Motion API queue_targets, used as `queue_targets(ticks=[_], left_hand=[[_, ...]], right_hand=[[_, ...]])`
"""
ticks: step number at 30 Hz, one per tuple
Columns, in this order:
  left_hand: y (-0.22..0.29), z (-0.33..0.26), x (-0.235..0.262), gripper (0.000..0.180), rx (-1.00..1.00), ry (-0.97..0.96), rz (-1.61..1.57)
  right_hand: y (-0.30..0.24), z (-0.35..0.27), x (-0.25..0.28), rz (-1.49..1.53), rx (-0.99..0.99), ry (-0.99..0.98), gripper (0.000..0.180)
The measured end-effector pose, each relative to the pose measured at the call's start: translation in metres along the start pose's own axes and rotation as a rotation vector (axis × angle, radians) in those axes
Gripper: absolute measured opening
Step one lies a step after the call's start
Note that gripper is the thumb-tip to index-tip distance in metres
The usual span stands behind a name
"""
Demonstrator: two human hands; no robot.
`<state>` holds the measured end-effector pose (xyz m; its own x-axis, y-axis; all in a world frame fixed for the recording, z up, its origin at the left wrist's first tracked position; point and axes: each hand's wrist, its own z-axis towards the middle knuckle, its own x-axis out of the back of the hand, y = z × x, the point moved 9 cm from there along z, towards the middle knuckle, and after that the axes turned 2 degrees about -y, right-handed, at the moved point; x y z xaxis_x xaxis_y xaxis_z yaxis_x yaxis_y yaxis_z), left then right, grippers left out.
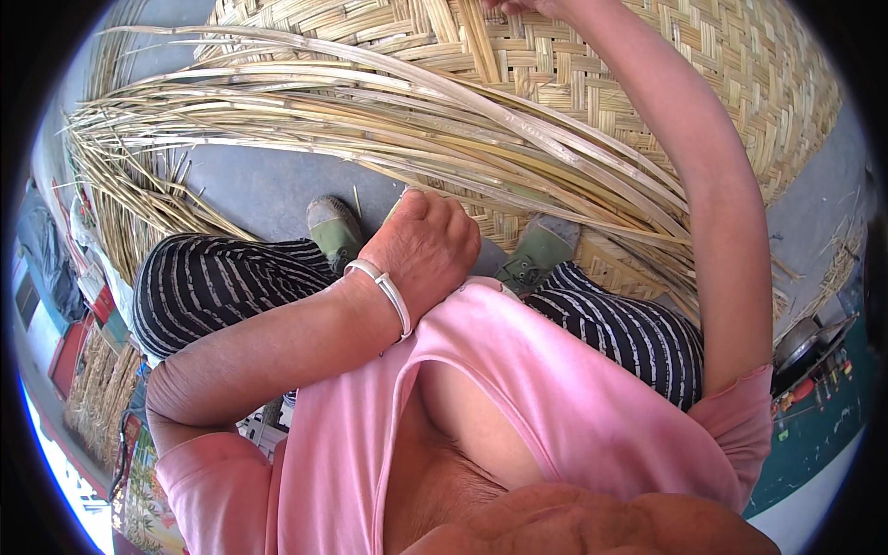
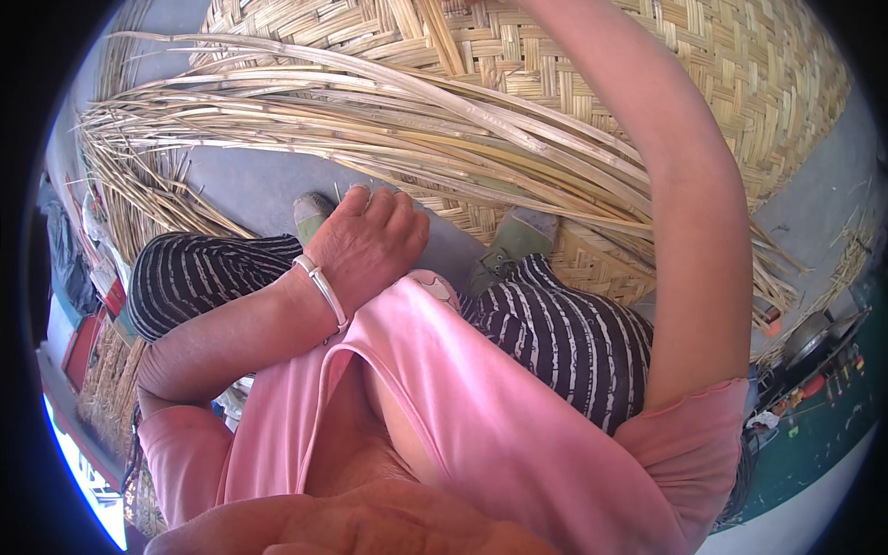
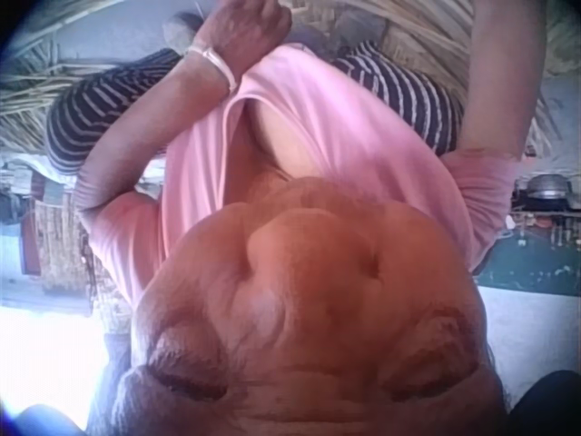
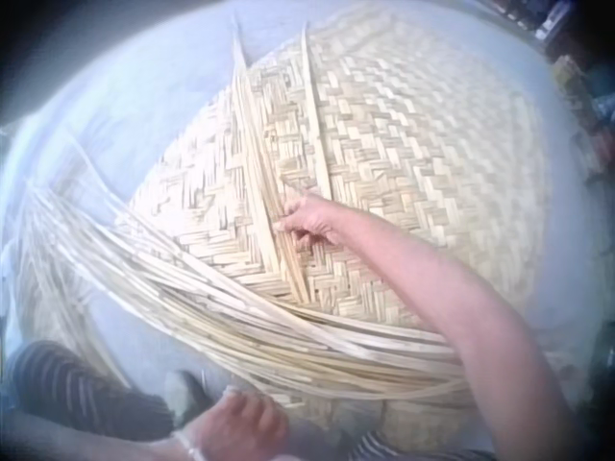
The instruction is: The person weaves a large flat mat using dried palm leaves. They interlace individual strands by hand, repeatedly pulling and adjusting the weave to extend the pattern across the mat's surface.
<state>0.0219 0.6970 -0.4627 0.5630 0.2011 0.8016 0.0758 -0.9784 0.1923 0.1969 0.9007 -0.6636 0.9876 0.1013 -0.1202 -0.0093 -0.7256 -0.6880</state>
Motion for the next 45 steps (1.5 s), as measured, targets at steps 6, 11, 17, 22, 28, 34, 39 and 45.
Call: queue_targets(ticks=[6, 11, 17, 22, 28, 34, 39, 45], left_hand=[[0.0, -0.001, -0.002, 0.051, 0.018, -0.011, 0.009], [0.0, 0.003, 0.001, 0.048, -0.011, -0.036, -0.013], [0.006, 0.003, -0.006, 0.045, -0.012, -0.045, 0.036], [0.002, 0.006, -0.006, 0.05, -0.002, -0.045, 0.018], [0.005, 0.004, -0.007, 0.054, 0.009, -0.051, 0.002], [0.007, 0.005, -0.005, 0.039, -0.008, -0.095, 0.017], [0.008, 0.005, -0.005, 0.041, -0.008, -0.084, 0.026], [0.007, 0.008, -0.008, 0.048, -0.006, -0.106, -0.032]], right_hand=[[0.021, -0.026, -0.023, -0.108, -0.097, -0.172, 0.009], [0.042, -0.014, -0.017, -0.132, -0.066, -0.087, 0.004], [-0.014, 0.0, 0.031, 0.022, 0.232, 0.184, 0.009], [-0.089, -0.021, 0.066, -0.149, 0.422, 0.307, 0.013], [-0.044, -0.026, 0.047, -0.072, 0.344, 0.18, 0.016], [-0.039, -0.033, 0.065, 0.065, 0.376, 0.23, 0.017], [-0.023, -0.039, 0.056, -0.068, 0.304, 0.236, 0.016], [0.02, -0.027, 0.041, -0.086, 0.284, 0.115, 0.014]])
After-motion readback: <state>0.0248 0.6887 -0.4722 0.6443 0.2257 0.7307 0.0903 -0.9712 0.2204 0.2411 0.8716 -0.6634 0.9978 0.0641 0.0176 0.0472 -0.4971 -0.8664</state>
